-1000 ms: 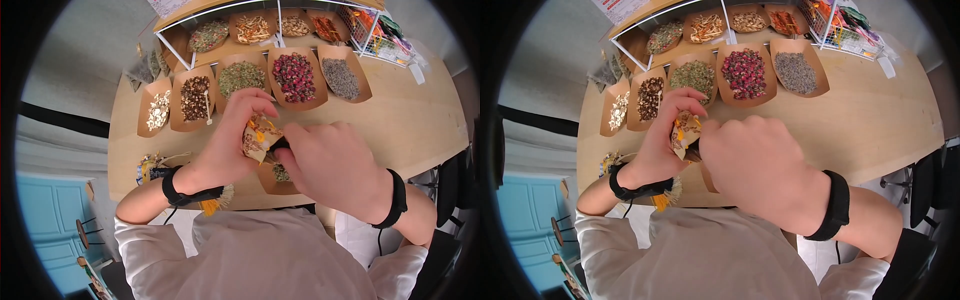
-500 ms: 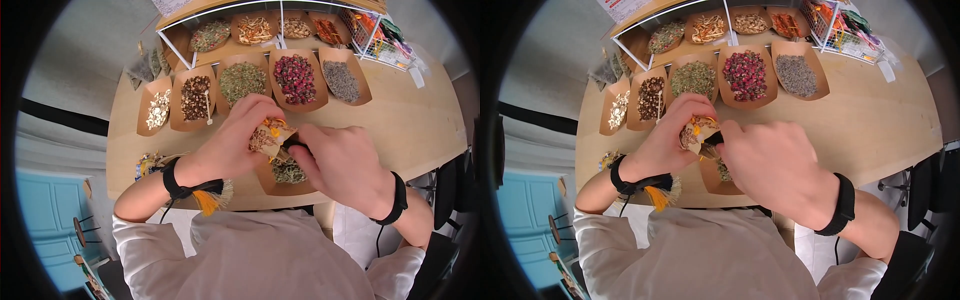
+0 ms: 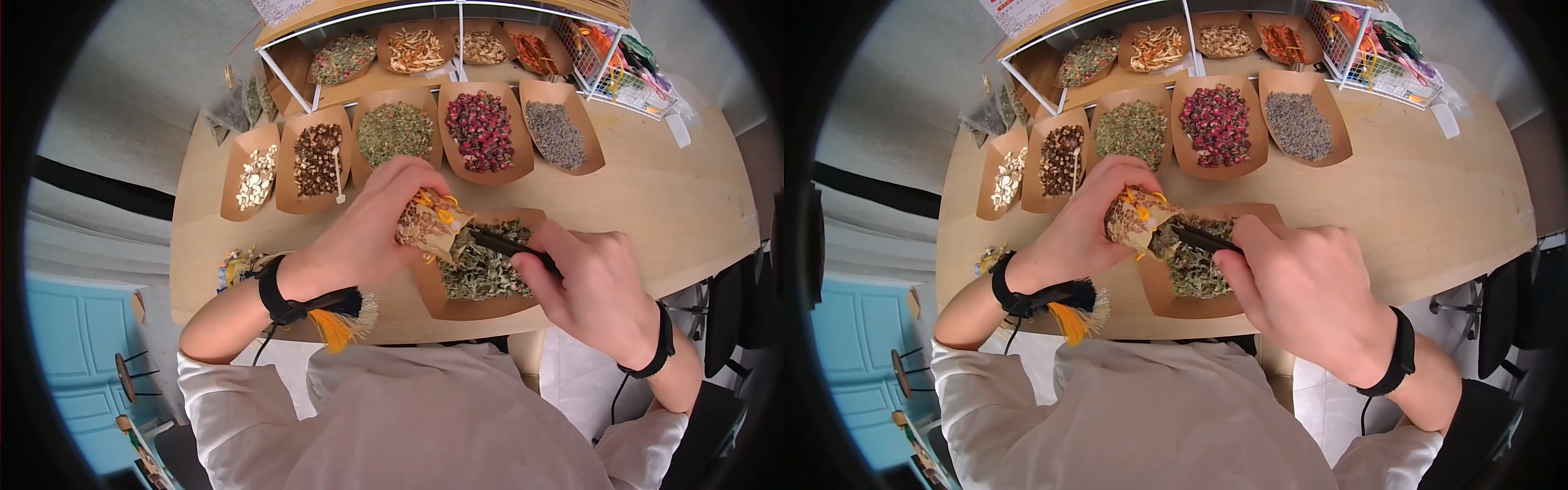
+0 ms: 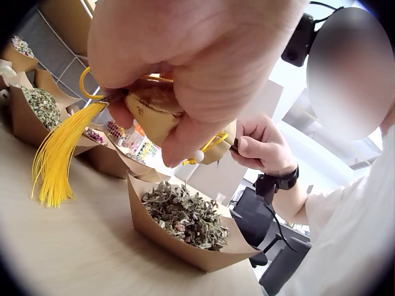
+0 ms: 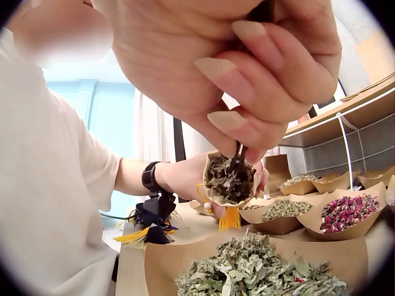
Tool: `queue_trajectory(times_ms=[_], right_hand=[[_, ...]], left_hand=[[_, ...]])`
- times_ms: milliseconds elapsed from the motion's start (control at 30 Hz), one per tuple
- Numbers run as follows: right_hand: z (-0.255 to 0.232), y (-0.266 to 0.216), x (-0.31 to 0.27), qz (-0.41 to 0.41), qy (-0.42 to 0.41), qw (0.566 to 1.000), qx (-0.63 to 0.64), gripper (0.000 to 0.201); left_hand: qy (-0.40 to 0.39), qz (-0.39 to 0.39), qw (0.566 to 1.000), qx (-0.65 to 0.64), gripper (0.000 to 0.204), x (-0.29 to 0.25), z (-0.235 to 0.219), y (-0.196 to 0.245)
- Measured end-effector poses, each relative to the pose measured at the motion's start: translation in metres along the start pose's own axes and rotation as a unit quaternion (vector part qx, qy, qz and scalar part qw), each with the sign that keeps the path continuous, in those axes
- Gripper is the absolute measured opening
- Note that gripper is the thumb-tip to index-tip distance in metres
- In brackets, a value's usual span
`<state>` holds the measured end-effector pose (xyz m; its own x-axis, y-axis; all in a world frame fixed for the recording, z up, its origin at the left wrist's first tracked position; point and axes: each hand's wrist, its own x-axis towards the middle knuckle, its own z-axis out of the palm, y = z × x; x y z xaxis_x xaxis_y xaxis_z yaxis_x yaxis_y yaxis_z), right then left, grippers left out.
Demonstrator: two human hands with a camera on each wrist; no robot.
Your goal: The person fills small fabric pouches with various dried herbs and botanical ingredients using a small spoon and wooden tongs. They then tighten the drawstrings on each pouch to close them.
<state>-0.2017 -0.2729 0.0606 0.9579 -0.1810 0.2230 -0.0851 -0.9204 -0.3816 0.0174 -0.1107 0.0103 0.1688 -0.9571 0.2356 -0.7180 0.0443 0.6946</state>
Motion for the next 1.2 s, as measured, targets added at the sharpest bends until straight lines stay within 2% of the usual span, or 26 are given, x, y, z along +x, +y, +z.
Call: queue_trajectory(times_ms=[400,600,767,867,933,1067,1167,1200], right_hand=[[0.002,0.012,-0.017,0.023,-0.019,1.0,0.0,0.015],[0.003,0.013,-0.024,0.037,-0.043,0.998,-0.022,0.018],[0.001,0.017,-0.026,0.04,-0.036,0.998,-0.041,0.018],[-0.012,0.01,-0.023,0.057,-0.019,0.998,-0.036,0.019],[-0.019,0.006,-0.023,0.049,-0.034,0.994,-0.089,0.02],[-0.021,0.008,-0.025,0.037,-0.056,0.991,-0.117,0.021],[-0.02,0.006,-0.025,0.032,-0.023,0.997,-0.073,0.023],[-0.019,0.002,-0.024,0.012,0.018,0.999,-0.048,0.024]], left_hand=[[0.019,-0.019,0.999,0.026,0.055,-0.006,-0.007,-0.009],[0.011,-0.047,0.998,-0.04,0.055,-0.007,-0.011,-0.007],[-0.042,-0.124,0.974,-0.185,0.058,-0.007,-0.013,-0.005],[-0.073,-0.121,0.965,-0.223,0.06,-0.007,-0.017,-0.004],[-0.076,-0.118,0.961,-0.237,0.062,-0.008,-0.016,-0.003],[-0.084,-0.109,0.953,-0.269,0.066,-0.008,-0.016,-0.003],[-0.09,-0.099,0.951,-0.279,0.065,-0.008,-0.018,-0.002],[-0.09,-0.1,0.951,-0.279,0.065,-0.008,-0.018,-0.001]])
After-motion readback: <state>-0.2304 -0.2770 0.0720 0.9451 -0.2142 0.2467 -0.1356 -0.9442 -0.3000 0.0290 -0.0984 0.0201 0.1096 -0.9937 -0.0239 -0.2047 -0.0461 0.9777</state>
